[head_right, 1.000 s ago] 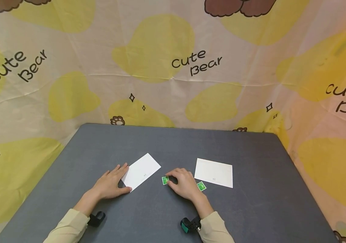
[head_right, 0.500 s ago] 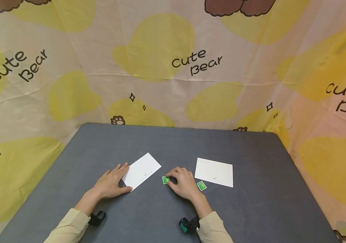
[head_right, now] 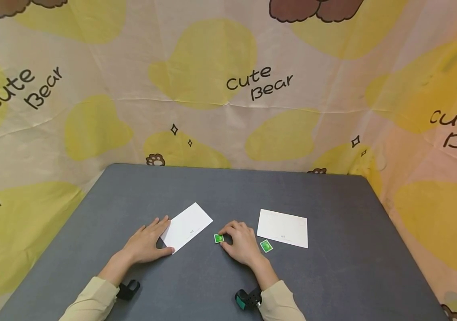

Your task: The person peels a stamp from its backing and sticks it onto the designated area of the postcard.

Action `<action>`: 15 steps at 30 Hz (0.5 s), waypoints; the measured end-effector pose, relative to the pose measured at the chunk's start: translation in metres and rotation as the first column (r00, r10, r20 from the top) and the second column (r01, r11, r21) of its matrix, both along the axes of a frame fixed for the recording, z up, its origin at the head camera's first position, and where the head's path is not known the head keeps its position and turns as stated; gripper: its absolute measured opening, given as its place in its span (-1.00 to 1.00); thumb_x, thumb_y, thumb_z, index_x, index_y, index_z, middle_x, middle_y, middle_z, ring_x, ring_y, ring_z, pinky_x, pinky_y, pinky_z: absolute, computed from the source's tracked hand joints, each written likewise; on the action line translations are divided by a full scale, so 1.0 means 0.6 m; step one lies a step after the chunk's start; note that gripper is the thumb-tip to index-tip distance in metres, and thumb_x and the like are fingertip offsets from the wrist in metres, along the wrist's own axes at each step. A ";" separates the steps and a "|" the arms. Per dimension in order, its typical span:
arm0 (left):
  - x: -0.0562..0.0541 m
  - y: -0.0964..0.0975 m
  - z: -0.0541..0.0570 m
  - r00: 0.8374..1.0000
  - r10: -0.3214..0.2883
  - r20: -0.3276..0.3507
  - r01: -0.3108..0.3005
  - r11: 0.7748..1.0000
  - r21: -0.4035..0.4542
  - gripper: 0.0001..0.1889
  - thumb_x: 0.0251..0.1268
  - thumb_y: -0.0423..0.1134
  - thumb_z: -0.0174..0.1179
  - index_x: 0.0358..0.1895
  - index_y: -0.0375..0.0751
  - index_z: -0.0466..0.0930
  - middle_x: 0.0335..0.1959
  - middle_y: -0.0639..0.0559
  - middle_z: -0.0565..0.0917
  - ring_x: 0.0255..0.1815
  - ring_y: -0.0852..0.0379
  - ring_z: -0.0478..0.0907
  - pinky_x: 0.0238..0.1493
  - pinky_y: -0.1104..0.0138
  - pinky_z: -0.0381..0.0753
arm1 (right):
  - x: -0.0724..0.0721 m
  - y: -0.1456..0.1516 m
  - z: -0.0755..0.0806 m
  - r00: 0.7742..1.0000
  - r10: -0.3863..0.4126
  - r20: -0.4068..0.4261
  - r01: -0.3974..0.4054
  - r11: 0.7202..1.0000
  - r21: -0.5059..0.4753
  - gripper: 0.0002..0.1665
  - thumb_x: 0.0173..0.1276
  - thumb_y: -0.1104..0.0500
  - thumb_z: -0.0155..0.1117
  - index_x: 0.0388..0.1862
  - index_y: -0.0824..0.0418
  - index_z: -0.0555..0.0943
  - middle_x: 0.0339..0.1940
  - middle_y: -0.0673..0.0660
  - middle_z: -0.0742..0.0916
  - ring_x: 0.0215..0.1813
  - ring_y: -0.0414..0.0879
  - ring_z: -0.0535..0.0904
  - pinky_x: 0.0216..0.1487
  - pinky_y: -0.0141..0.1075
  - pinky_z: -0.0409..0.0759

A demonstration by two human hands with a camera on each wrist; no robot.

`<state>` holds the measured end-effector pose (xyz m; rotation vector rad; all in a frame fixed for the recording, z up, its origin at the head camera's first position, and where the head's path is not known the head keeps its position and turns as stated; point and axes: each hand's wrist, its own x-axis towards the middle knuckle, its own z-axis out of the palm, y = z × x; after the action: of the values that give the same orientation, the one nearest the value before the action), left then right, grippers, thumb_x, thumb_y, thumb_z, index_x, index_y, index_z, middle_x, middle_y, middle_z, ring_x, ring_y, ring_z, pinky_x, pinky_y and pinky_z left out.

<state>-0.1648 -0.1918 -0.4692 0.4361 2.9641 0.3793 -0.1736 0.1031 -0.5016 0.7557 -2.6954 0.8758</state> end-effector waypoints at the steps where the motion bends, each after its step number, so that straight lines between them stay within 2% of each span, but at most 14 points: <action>1: 0.000 0.000 0.000 1.000 0.000 0.000 0.000 1.000 0.000 -0.08 -0.04 0.21 0.25 0.36 -0.24 0.19 0.40 -0.10 0.21 0.40 -0.17 0.12 0.25 -0.19 0.11 | 0.000 0.000 0.000 1.000 -0.001 0.001 0.001 1.000 -0.002 -0.76 0.07 0.12 0.39 -0.22 -0.01 0.66 -0.15 -0.05 0.62 -0.05 -0.03 0.48 -0.10 -0.01 0.39; 15: -0.001 -0.001 -0.004 1.000 0.006 0.002 -0.006 1.000 -0.004 -0.08 -0.04 0.21 0.25 0.37 -0.22 0.18 0.41 -0.09 0.20 0.41 -0.17 0.10 0.27 -0.18 0.10 | 0.002 -0.005 -0.002 0.999 -0.041 -0.008 0.040 0.999 -0.012 -0.77 0.03 0.18 0.42 -0.28 0.01 0.65 -0.19 -0.05 0.62 -0.06 -0.03 0.48 -0.12 0.02 0.39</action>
<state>-0.1655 -0.1923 -0.4717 0.4263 2.9641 0.3743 -0.1726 0.1001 -0.5028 0.6983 -2.6862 0.8759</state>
